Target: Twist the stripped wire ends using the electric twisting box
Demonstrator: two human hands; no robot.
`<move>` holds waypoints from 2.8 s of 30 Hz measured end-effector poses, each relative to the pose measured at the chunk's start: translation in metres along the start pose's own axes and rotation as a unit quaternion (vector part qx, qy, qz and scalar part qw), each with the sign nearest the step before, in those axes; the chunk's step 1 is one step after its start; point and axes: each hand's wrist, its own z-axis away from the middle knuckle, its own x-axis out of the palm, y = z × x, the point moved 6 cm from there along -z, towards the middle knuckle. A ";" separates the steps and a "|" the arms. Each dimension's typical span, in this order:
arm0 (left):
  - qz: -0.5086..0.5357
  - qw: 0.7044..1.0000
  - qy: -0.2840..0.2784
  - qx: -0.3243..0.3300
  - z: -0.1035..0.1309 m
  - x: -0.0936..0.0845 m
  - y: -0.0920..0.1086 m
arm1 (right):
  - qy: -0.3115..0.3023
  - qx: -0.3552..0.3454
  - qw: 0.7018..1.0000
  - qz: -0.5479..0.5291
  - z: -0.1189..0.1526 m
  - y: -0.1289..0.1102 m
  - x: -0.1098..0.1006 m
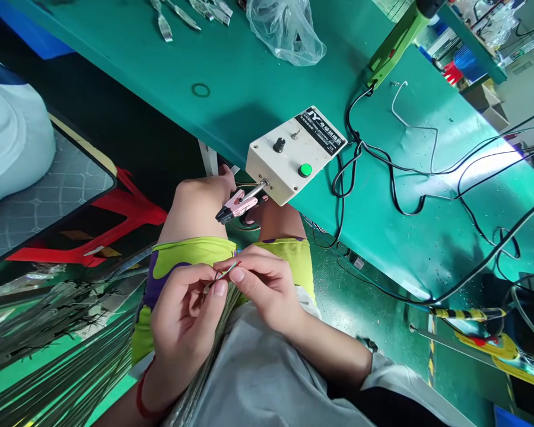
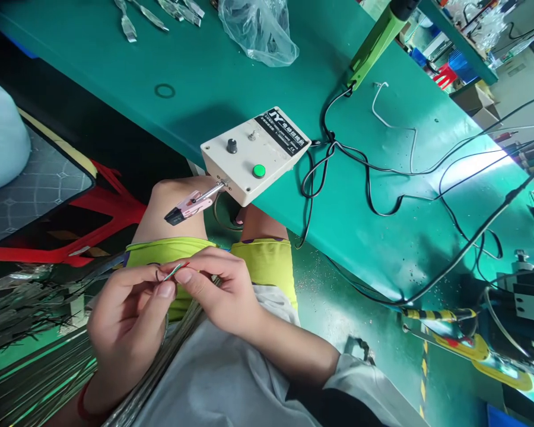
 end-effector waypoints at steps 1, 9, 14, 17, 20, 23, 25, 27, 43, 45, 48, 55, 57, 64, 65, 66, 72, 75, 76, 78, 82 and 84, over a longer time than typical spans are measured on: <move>0.001 1.000 0.003 -0.001 0.000 -0.001 0.000 | 0.000 -0.007 1.000 -0.004 0.000 0.000 0.000; 0.026 0.999 -0.004 -0.024 -0.002 0.005 -0.002 | 0.061 -0.003 0.998 -0.022 -0.001 0.003 -0.006; 0.011 0.999 -0.023 -0.033 -0.005 0.007 -0.002 | 0.076 0.020 0.996 -0.040 -0.007 0.006 -0.010; 0.012 0.999 -0.035 -0.022 -0.007 0.008 -0.002 | 0.080 0.028 0.995 -0.049 -0.008 0.009 -0.010; 0.017 0.999 -0.040 -0.019 -0.007 0.008 -0.002 | 0.080 0.039 0.994 -0.055 -0.006 0.013 -0.007; 0.020 0.999 -0.043 -0.024 -0.006 0.007 -0.002 | 0.091 0.046 0.993 -0.064 -0.002 0.014 -0.002; 0.020 0.998 -0.044 -0.028 -0.005 0.005 -0.002 | 0.103 0.048 0.991 -0.067 0.000 0.014 0.000; 0.019 0.998 -0.051 -0.035 -0.005 0.004 -0.004 | 0.114 0.050 0.990 -0.068 0.001 0.013 0.002; 0.014 0.994 -0.103 -0.047 -0.013 0.017 -0.003 | 0.173 0.063 0.980 -0.072 0.015 0.017 -0.011; 0.014 0.993 -0.107 -0.055 -0.013 0.018 -0.008 | 0.173 0.064 0.980 -0.076 0.013 0.017 -0.013; 0.016 0.991 -0.114 -0.069 -0.012 0.021 -0.012 | 0.173 0.072 0.979 -0.083 0.013 0.021 -0.015; 0.021 0.991 -0.108 -0.073 -0.016 0.022 -0.006 | 0.179 0.088 0.977 -0.082 0.015 0.025 -0.016; 0.022 0.990 -0.112 -0.080 -0.018 0.022 -0.006 | 0.181 0.090 0.976 -0.078 0.015 0.026 -0.016; 0.031 0.993 -0.086 -0.071 -0.021 0.018 -0.005 | 0.166 0.105 0.978 -0.071 0.011 0.030 -0.011; 0.032 0.994 -0.077 -0.069 -0.021 0.016 -0.005 | 0.164 0.107 0.978 -0.071 0.009 0.030 -0.009; 0.033 0.995 -0.068 -0.067 -0.020 0.014 -0.007 | 0.161 0.109 0.978 -0.073 0.008 0.031 -0.006; 0.031 0.996 -0.044 -0.071 -0.017 0.002 -0.018 | 0.146 0.108 0.980 -0.085 0.001 0.032 0.009; 0.039 0.995 -0.053 -0.078 -0.017 0.002 -0.022 | 0.155 0.108 0.978 -0.083 0.001 0.032 0.008; 0.044 0.994 -0.057 -0.080 -0.017 0.003 -0.022 | 0.159 0.109 0.978 -0.082 0.001 0.033 0.007; 0.055 0.993 -0.062 -0.085 -0.017 0.004 -0.022 | 0.164 0.109 0.977 -0.082 0.002 0.034 0.005; 0.075 0.991 -0.070 -0.087 -0.019 0.002 -0.023 | 0.164 0.109 0.977 -0.087 0.003 0.034 0.011; 0.077 0.991 -0.071 -0.084 -0.019 -0.002 -0.024 | 0.163 0.106 0.977 -0.092 0.005 0.034 0.016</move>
